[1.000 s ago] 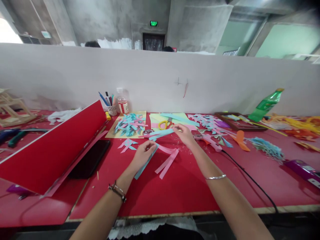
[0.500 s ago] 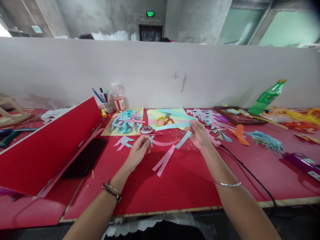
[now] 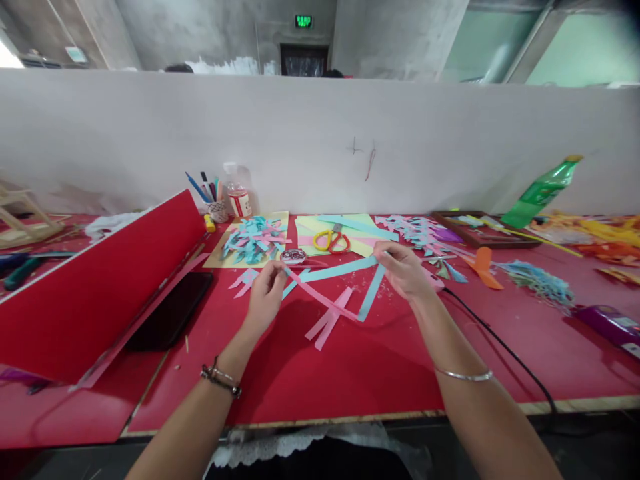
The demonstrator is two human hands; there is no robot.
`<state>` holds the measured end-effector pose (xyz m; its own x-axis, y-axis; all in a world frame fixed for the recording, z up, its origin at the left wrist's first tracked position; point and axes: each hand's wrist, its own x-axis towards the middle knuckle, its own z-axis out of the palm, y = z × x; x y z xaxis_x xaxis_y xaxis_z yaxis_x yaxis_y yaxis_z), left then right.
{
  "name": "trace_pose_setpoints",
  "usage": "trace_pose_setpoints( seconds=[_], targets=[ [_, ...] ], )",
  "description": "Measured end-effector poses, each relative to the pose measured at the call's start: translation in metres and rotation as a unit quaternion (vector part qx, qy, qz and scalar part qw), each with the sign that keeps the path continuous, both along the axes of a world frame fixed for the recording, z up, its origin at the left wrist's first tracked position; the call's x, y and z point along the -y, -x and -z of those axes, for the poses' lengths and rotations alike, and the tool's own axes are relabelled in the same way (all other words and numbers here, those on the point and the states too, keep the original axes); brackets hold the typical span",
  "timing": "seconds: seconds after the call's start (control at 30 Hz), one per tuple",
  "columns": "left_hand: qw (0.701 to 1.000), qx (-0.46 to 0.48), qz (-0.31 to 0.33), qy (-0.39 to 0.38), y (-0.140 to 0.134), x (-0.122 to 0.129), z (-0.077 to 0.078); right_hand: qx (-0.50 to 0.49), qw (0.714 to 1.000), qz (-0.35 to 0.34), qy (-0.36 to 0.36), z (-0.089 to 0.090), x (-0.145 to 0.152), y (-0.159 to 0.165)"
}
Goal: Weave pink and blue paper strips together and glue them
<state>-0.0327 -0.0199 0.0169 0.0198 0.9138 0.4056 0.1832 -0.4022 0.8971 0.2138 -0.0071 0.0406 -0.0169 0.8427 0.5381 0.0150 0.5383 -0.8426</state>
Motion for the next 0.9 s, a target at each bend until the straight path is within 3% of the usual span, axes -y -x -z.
trace_pose_setpoints(
  seconds=[0.17, 0.37, 0.7, 0.9],
  targets=[
    [1.0, 0.019, -0.013, 0.006, -0.001, -0.001, 0.0, 0.056, 0.998, 0.012, 0.012, 0.005, -0.001, 0.0],
    [0.993, 0.082, 0.022, 0.081, -0.003, -0.003, -0.002, 0.103, 0.994, 0.02, 0.012, 0.011, -0.004, 0.002],
    [0.962, 0.221, 0.083, 0.136, 0.004, -0.007, 0.002, 0.003, 0.998, -0.001, 0.062, 0.011, -0.003, -0.001],
    [0.959, 0.227, 0.091, 0.145, 0.003, -0.007, 0.004, 0.011, 0.999, -0.014, 0.051, 0.012, -0.003, -0.001]
  ],
)
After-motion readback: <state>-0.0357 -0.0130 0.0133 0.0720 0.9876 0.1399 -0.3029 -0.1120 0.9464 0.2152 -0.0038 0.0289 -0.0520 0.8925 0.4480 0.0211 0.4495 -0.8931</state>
